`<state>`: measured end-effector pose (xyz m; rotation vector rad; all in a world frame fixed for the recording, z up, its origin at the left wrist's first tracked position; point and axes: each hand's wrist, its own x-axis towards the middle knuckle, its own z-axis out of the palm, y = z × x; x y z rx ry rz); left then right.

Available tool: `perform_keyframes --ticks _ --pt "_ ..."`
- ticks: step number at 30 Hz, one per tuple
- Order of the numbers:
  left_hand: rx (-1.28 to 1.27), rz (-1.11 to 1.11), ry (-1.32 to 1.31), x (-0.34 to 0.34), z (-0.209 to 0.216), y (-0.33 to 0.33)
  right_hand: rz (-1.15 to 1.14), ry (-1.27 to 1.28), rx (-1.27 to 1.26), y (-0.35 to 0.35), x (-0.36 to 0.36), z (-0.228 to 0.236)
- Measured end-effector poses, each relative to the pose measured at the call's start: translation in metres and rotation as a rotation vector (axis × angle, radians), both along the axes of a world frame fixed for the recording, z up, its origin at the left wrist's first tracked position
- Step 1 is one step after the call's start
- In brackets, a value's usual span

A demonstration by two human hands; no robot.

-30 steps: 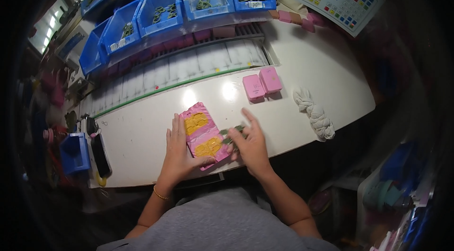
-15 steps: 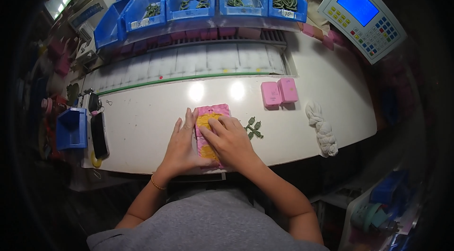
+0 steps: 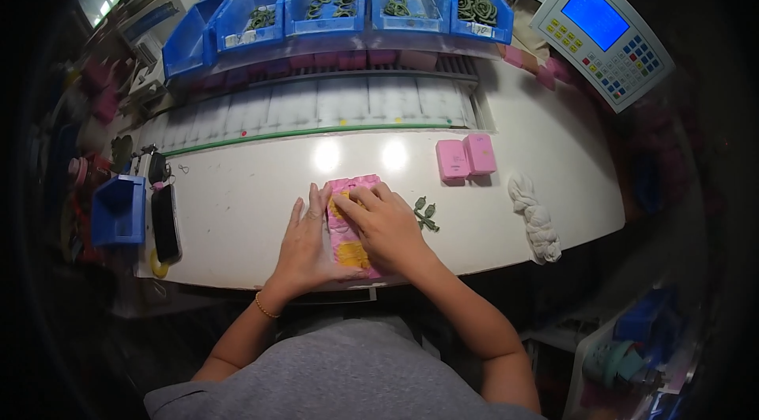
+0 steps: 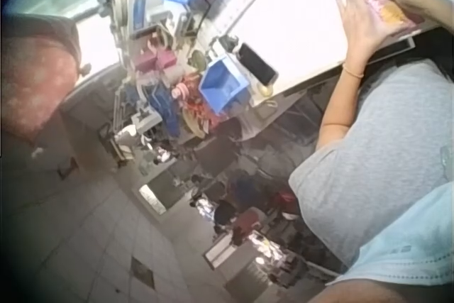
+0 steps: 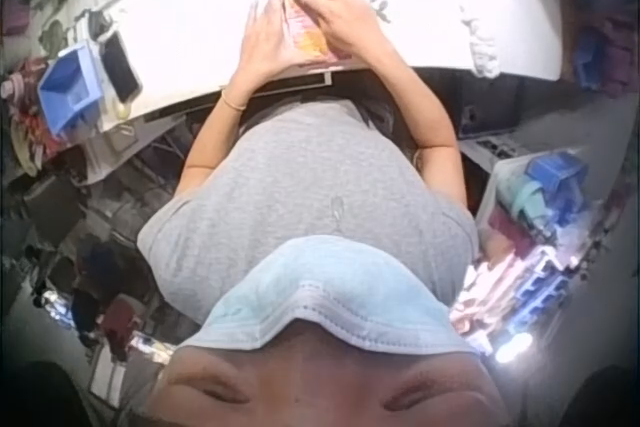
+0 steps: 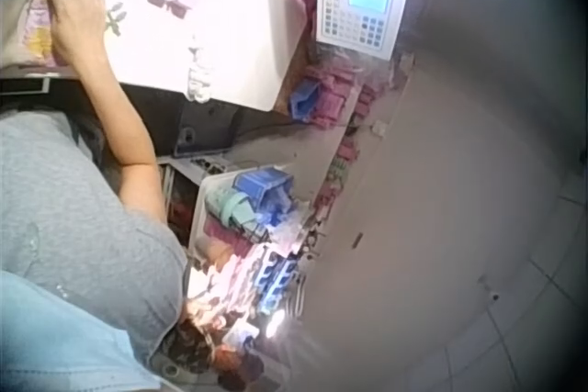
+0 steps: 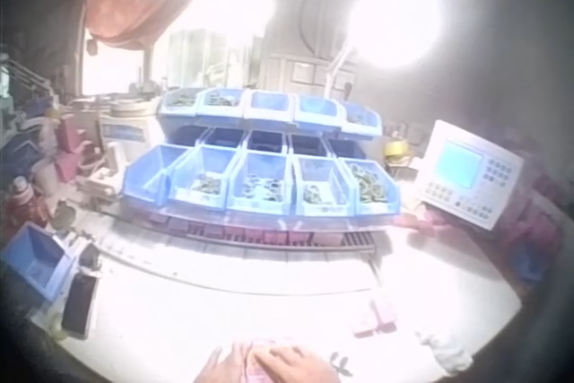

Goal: The person is assembling small green and blue floral components into a pink mold/base.

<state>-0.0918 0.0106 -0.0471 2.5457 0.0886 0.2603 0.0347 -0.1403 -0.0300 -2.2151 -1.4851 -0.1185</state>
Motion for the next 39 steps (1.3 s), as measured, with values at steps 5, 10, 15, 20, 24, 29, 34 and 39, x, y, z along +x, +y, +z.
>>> perform_keyframes --ticks 5,10,15,20,24,29,34,39 --pt "0.005 -0.008 -0.008 0.0 0.0 0.0 0.001 -0.168 -0.125 0.009 -0.005 -0.001" --pt "0.027 -0.003 0.016 0.001 0.003 -0.001 0.058 -0.013 -0.064 0.003 0.012 0.009" --pt "0.01 0.004 0.033 0.0 0.004 -0.001 -0.148 0.004 0.129 -0.035 0.025 0.027" --pt "0.015 -0.001 0.043 0.001 0.003 0.0 -0.142 -0.066 0.11 -0.047 0.016 0.019" --pt "0.021 -0.007 0.029 0.001 0.003 0.001 -0.15 -0.113 0.047 -0.037 0.009 0.007" --pt "0.039 -0.01 0.03 0.0 0.002 0.001 -0.208 -0.103 0.043 -0.033 0.006 0.001" --pt "0.012 -0.013 0.023 0.001 0.001 0.002 -0.214 -0.01 0.061 -0.039 0.008 -0.003" --pt "0.01 -0.019 0.012 0.0 0.001 0.001 -0.537 -0.118 0.122 -0.106 0.057 0.018"
